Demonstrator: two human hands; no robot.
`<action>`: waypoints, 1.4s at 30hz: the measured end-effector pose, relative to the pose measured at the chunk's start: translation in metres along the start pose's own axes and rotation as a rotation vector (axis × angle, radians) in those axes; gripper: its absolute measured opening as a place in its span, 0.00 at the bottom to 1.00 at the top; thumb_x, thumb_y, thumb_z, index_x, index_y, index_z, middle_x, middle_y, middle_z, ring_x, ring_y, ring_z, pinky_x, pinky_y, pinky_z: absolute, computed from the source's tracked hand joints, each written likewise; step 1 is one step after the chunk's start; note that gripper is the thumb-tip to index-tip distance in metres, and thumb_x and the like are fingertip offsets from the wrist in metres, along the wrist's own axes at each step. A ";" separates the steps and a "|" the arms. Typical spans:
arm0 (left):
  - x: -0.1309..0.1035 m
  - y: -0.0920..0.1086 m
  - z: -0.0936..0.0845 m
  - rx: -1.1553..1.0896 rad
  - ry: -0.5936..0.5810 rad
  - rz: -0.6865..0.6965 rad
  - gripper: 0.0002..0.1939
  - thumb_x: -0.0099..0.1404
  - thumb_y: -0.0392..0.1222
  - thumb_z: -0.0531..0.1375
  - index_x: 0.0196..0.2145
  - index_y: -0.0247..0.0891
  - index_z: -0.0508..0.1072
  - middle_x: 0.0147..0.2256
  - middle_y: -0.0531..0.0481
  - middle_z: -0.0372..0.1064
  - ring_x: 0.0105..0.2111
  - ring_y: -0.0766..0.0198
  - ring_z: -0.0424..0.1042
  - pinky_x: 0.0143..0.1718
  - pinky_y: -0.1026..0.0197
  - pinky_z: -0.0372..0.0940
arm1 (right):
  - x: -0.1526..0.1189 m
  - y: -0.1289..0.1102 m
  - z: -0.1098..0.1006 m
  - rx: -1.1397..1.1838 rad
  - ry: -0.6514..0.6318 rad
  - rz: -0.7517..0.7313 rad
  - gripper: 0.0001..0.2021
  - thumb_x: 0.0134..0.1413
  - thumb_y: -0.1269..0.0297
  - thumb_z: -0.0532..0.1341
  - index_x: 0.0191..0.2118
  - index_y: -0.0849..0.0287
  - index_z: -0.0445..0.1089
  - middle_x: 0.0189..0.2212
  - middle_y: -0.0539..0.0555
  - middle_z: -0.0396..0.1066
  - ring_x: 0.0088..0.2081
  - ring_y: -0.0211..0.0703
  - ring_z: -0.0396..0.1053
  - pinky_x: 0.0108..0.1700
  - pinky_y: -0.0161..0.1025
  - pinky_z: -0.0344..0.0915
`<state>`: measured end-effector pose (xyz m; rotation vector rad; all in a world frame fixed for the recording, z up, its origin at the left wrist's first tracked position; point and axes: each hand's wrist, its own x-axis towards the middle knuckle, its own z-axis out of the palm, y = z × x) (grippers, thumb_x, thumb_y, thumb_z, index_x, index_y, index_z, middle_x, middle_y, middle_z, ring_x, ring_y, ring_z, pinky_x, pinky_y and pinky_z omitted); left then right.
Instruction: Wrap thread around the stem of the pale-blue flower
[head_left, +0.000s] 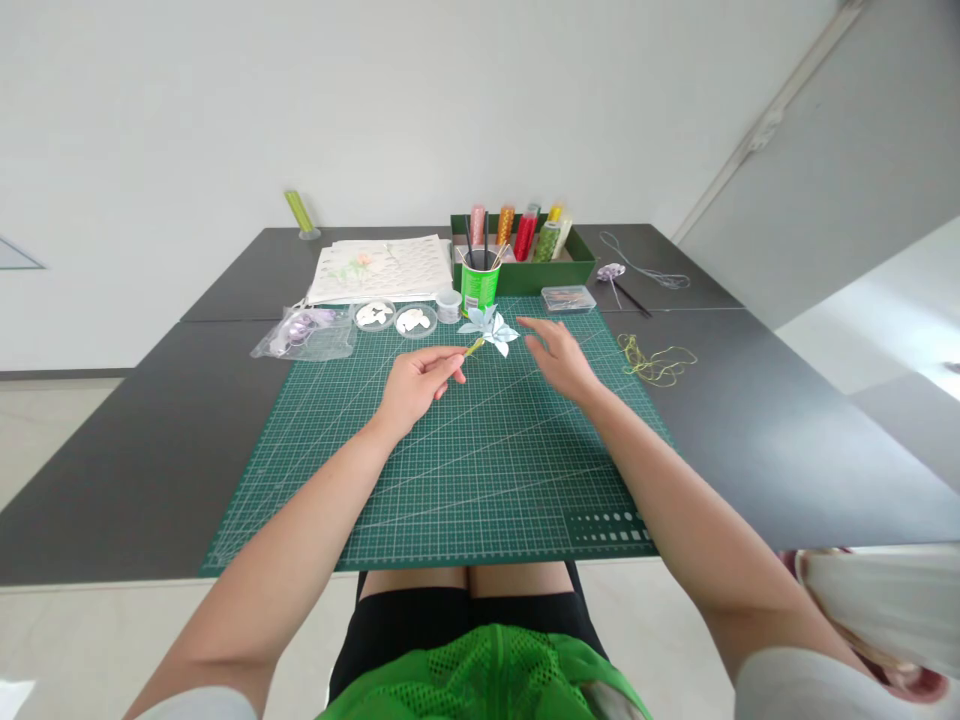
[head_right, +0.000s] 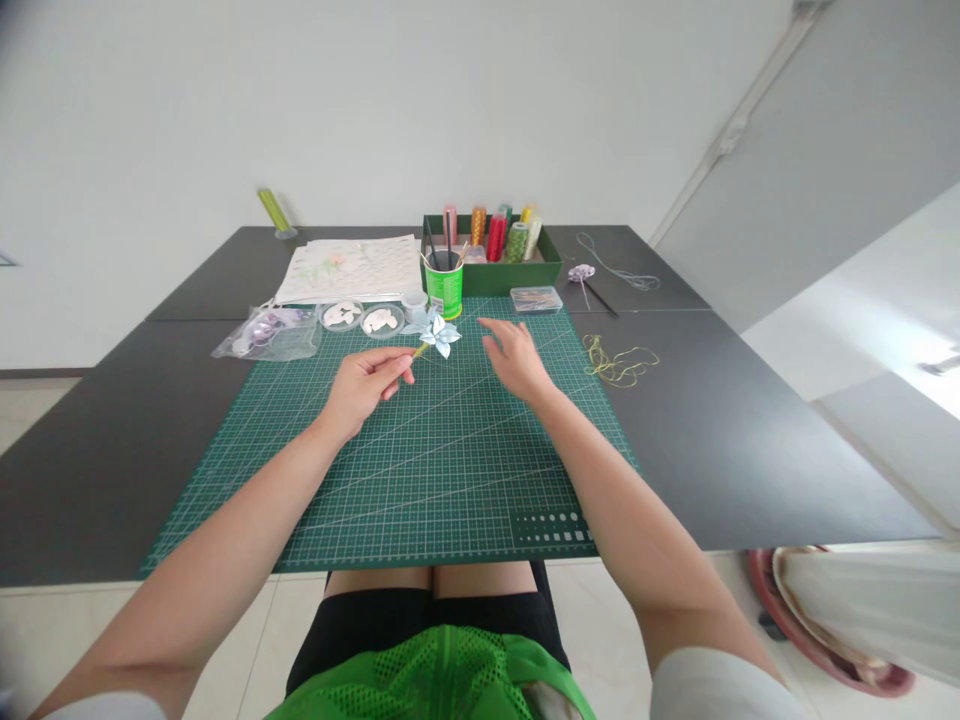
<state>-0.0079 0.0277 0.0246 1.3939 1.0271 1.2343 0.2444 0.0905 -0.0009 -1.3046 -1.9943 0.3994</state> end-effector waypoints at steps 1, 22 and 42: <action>0.000 -0.001 0.000 -0.008 0.000 -0.010 0.14 0.61 0.48 0.68 0.40 0.36 0.84 0.25 0.49 0.75 0.16 0.74 0.58 0.18 0.66 0.52 | -0.004 -0.012 0.009 0.138 -0.074 -0.010 0.20 0.68 0.58 0.52 0.59 0.54 0.71 0.57 0.59 0.74 0.61 0.56 0.68 0.67 0.62 0.54; 0.000 -0.003 0.000 -0.059 0.118 -0.241 0.22 0.57 0.52 0.69 0.45 0.35 0.83 0.29 0.48 0.77 0.19 0.74 0.58 0.19 0.66 0.48 | -0.036 -0.077 0.021 -0.284 -0.203 -0.171 0.16 0.73 0.62 0.50 0.45 0.57 0.75 0.34 0.53 0.79 0.29 0.39 0.70 0.29 0.35 0.49; -0.003 -0.013 0.001 0.533 -0.200 -0.125 0.13 0.67 0.49 0.62 0.37 0.40 0.83 0.28 0.49 0.80 0.23 0.65 0.69 0.25 0.64 0.57 | -0.034 -0.081 -0.019 -0.328 -0.009 -0.543 0.22 0.74 0.60 0.49 0.33 0.56 0.77 0.22 0.51 0.65 0.25 0.36 0.58 0.29 0.38 0.53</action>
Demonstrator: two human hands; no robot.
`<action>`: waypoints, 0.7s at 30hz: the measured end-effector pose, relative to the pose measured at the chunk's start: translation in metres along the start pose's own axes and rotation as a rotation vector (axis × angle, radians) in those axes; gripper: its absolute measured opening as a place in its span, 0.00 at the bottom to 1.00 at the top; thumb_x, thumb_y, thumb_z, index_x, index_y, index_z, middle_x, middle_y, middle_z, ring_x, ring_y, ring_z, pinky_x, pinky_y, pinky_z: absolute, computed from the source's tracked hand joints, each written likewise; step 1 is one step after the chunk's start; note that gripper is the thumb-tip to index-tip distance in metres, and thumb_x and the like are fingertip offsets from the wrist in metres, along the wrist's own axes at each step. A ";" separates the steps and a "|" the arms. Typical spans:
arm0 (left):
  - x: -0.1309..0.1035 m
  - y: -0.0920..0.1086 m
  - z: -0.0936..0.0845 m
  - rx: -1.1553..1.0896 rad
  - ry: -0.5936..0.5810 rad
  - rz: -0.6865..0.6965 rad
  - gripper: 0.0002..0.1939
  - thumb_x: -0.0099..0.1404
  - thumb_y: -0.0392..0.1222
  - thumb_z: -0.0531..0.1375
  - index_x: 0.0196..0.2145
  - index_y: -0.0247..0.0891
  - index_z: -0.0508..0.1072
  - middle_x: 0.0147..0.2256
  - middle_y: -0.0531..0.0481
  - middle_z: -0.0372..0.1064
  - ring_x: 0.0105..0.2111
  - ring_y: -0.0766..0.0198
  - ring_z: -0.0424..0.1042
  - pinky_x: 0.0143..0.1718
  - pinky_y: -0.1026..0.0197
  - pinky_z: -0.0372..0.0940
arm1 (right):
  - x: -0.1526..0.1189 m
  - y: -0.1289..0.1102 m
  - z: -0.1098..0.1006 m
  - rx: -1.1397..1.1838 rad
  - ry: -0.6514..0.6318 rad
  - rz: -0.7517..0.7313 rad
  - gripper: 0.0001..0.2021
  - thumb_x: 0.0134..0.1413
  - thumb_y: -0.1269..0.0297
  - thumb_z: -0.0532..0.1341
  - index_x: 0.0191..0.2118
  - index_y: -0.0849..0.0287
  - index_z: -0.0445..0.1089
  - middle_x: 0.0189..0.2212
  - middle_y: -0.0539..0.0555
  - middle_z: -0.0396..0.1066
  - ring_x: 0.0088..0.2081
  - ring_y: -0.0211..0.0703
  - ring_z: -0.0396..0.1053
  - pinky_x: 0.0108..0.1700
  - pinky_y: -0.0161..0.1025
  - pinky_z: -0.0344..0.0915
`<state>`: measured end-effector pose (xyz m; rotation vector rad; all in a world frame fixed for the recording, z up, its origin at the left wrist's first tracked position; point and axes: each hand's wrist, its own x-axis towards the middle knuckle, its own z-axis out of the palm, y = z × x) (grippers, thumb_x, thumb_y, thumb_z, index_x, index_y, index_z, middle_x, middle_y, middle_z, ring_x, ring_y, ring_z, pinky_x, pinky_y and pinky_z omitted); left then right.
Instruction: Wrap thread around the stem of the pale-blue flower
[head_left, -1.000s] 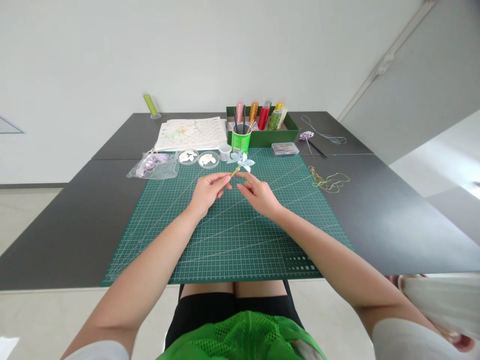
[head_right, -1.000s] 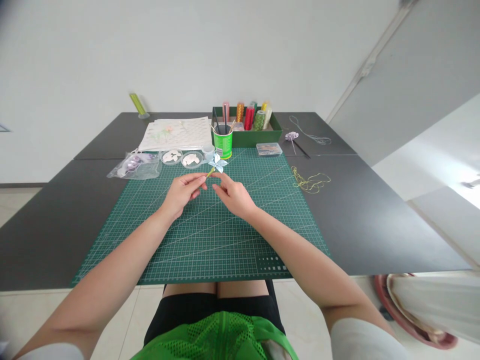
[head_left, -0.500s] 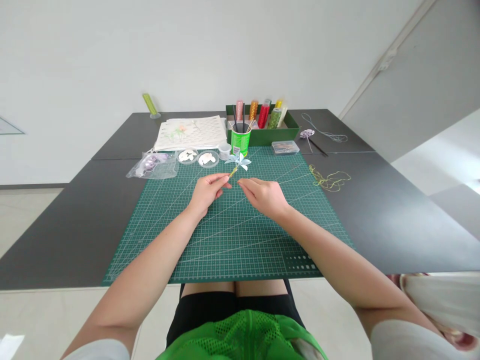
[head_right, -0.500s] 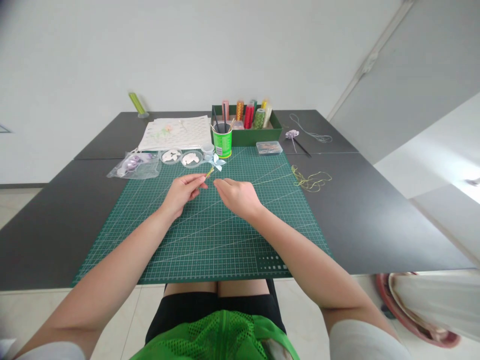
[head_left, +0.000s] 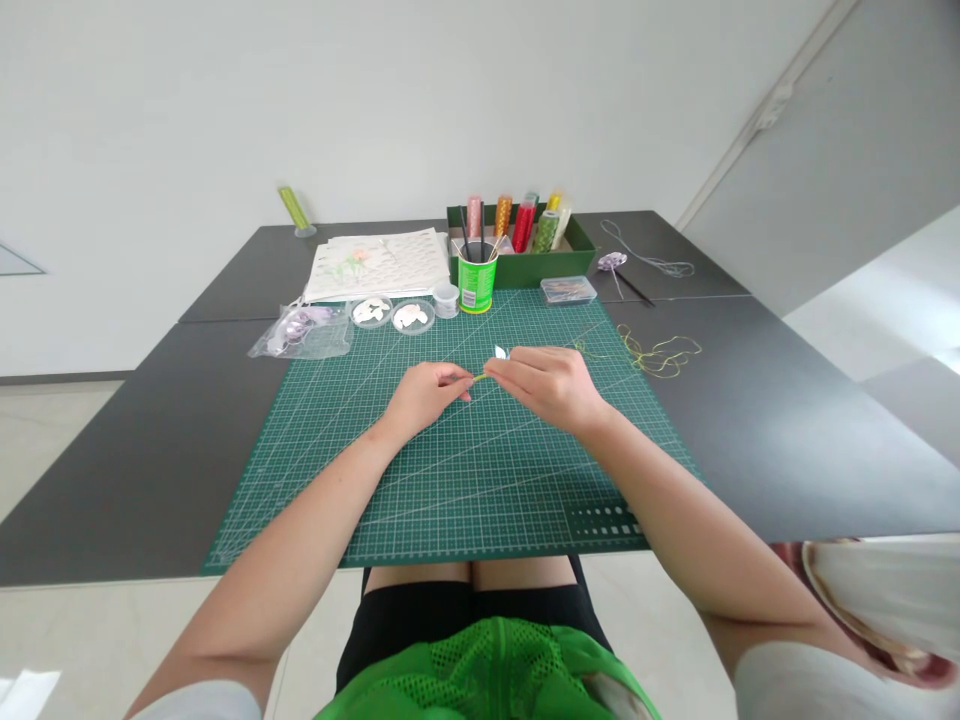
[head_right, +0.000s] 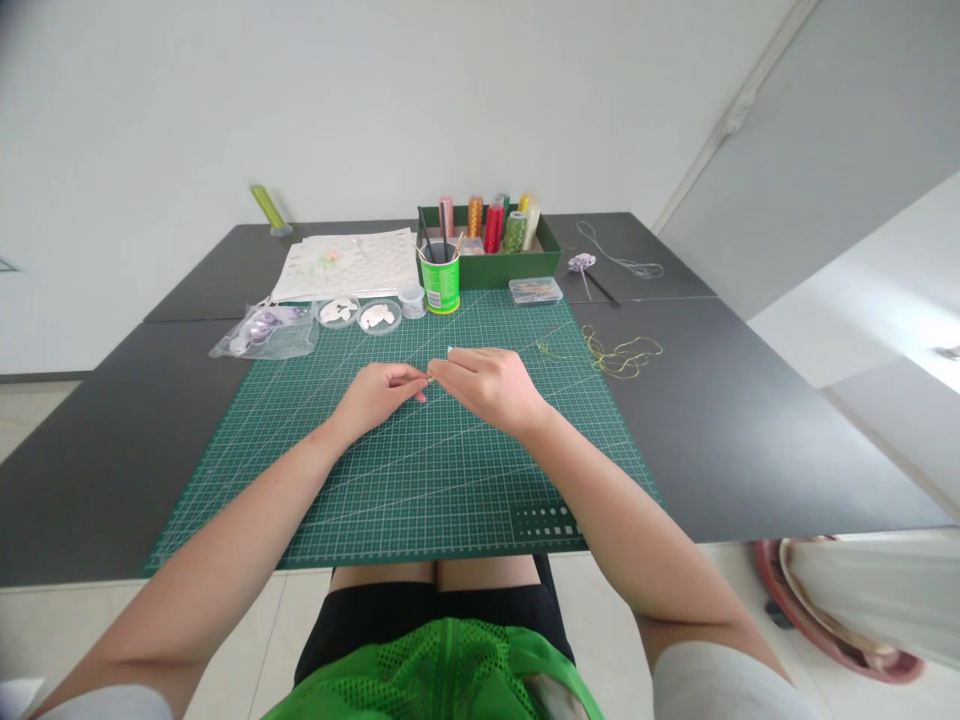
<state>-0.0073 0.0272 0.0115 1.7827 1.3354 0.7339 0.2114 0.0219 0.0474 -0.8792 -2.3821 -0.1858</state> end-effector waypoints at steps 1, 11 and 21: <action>-0.001 0.000 0.001 0.012 -0.022 0.017 0.13 0.67 0.49 0.61 0.37 0.41 0.83 0.29 0.50 0.81 0.23 0.65 0.69 0.25 0.64 0.57 | 0.000 0.001 -0.001 0.024 -0.010 0.017 0.22 0.74 0.60 0.49 0.33 0.56 0.77 0.22 0.51 0.64 0.25 0.37 0.58 0.29 0.38 0.53; -0.009 0.010 0.004 0.066 -0.183 0.106 0.11 0.68 0.44 0.61 0.37 0.42 0.84 0.31 0.52 0.82 0.26 0.63 0.75 0.28 0.63 0.60 | -0.003 0.019 0.002 0.105 -0.050 0.061 0.21 0.73 0.56 0.51 0.37 0.56 0.80 0.24 0.52 0.68 0.27 0.37 0.63 0.30 0.37 0.54; -0.013 0.014 0.005 0.049 -0.275 0.133 0.10 0.68 0.45 0.62 0.38 0.42 0.84 0.30 0.52 0.82 0.26 0.62 0.76 0.28 0.63 0.62 | -0.005 0.024 0.010 0.193 -0.082 0.080 0.19 0.73 0.57 0.53 0.39 0.56 0.81 0.26 0.53 0.72 0.29 0.38 0.67 0.31 0.36 0.57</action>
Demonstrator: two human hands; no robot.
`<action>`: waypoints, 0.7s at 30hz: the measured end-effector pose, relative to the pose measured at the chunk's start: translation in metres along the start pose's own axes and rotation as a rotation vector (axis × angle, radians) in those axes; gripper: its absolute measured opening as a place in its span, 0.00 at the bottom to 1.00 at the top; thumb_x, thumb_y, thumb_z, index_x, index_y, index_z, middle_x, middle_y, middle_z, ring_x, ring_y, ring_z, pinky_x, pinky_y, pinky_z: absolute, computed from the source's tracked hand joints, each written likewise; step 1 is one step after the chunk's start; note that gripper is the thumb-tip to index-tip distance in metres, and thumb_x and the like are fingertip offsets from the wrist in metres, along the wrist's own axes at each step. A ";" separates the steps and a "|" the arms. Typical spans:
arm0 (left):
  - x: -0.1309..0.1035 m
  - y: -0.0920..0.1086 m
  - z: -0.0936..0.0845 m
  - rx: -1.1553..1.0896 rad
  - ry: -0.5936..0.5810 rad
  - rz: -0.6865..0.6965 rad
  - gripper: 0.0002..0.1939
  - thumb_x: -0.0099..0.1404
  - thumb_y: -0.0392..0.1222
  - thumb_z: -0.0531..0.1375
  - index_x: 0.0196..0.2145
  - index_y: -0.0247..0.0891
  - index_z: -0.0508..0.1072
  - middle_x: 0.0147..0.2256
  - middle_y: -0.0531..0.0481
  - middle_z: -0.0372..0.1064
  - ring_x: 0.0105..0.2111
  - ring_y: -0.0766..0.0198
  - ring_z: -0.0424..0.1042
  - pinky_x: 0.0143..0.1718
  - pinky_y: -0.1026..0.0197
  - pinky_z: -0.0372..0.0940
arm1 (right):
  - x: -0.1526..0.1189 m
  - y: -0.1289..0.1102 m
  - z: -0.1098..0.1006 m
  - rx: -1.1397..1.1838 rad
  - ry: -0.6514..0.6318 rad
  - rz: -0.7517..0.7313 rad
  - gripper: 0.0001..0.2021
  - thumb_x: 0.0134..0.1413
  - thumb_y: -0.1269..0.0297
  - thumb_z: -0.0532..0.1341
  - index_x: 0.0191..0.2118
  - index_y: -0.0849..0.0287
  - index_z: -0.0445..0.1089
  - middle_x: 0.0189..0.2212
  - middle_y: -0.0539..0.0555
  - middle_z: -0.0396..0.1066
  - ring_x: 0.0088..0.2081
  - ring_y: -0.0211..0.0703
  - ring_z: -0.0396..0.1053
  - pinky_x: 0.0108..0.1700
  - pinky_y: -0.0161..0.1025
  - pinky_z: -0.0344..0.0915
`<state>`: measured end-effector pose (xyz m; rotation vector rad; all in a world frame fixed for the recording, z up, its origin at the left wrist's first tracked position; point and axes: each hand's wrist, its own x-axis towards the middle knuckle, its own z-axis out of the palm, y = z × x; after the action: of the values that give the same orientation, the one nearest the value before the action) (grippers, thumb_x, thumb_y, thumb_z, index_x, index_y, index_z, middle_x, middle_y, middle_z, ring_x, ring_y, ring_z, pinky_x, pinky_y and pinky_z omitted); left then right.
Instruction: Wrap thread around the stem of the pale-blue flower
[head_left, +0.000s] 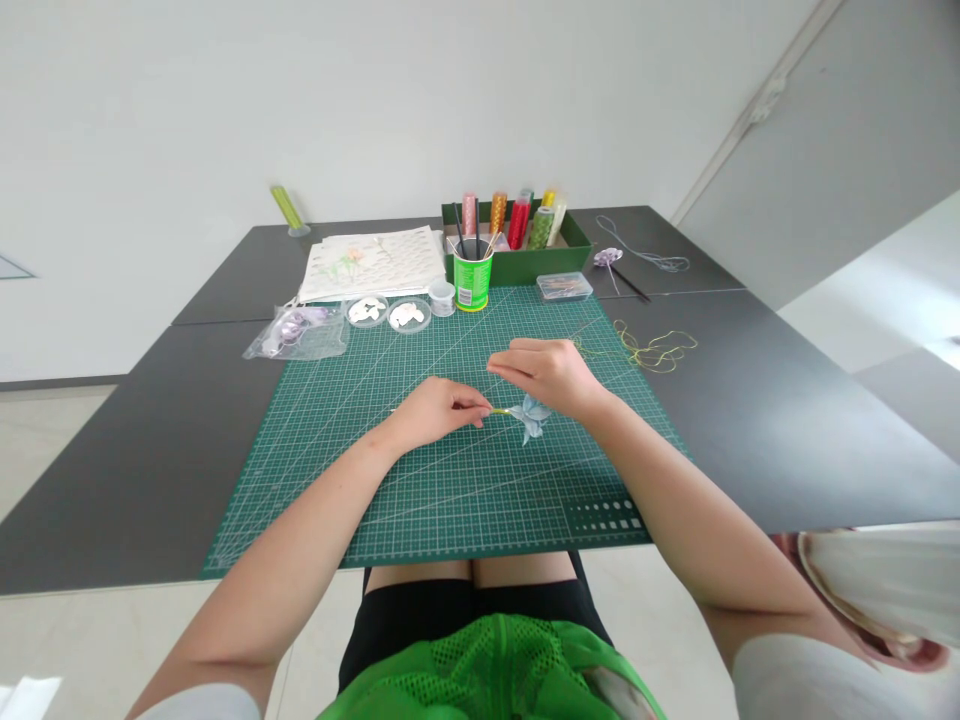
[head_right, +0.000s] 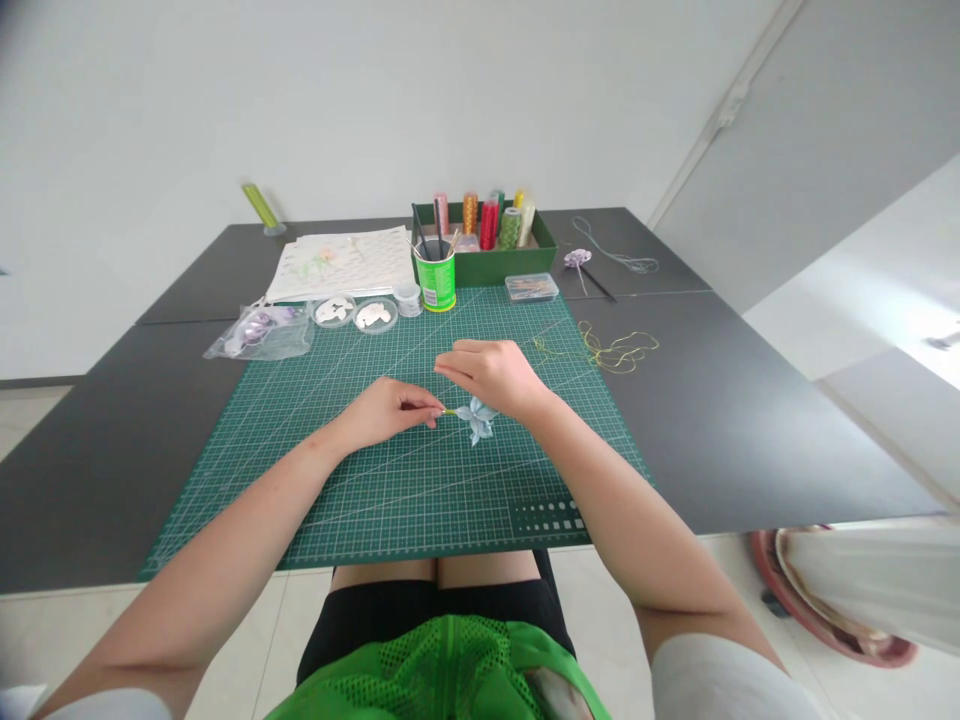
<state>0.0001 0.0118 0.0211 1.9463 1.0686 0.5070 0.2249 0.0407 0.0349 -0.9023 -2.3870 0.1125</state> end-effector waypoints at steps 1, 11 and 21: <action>0.000 0.000 0.000 -0.001 -0.006 0.008 0.10 0.67 0.45 0.63 0.38 0.43 0.85 0.30 0.52 0.82 0.25 0.63 0.75 0.27 0.63 0.61 | 0.000 0.001 0.001 0.015 0.005 0.005 0.19 0.72 0.57 0.54 0.39 0.56 0.81 0.27 0.53 0.72 0.30 0.39 0.68 0.31 0.36 0.57; -0.002 0.005 0.000 -0.016 -0.017 0.050 0.09 0.68 0.45 0.63 0.37 0.43 0.84 0.30 0.51 0.82 0.24 0.64 0.74 0.26 0.63 0.60 | 0.003 0.022 0.011 0.252 -0.054 0.184 0.13 0.64 0.58 0.61 0.35 0.57 0.81 0.27 0.52 0.76 0.29 0.39 0.70 0.34 0.36 0.61; -0.004 0.005 -0.002 -0.188 0.142 0.055 0.12 0.67 0.49 0.63 0.37 0.39 0.83 0.30 0.47 0.81 0.20 0.68 0.66 0.22 0.66 0.57 | 0.001 0.029 0.026 0.370 -0.152 0.280 0.13 0.60 0.59 0.62 0.31 0.61 0.79 0.18 0.47 0.64 0.22 0.34 0.56 0.29 0.35 0.54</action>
<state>-0.0013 0.0082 0.0267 1.7990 1.0180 0.7587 0.2271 0.0667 0.0063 -1.0675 -2.2510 0.7280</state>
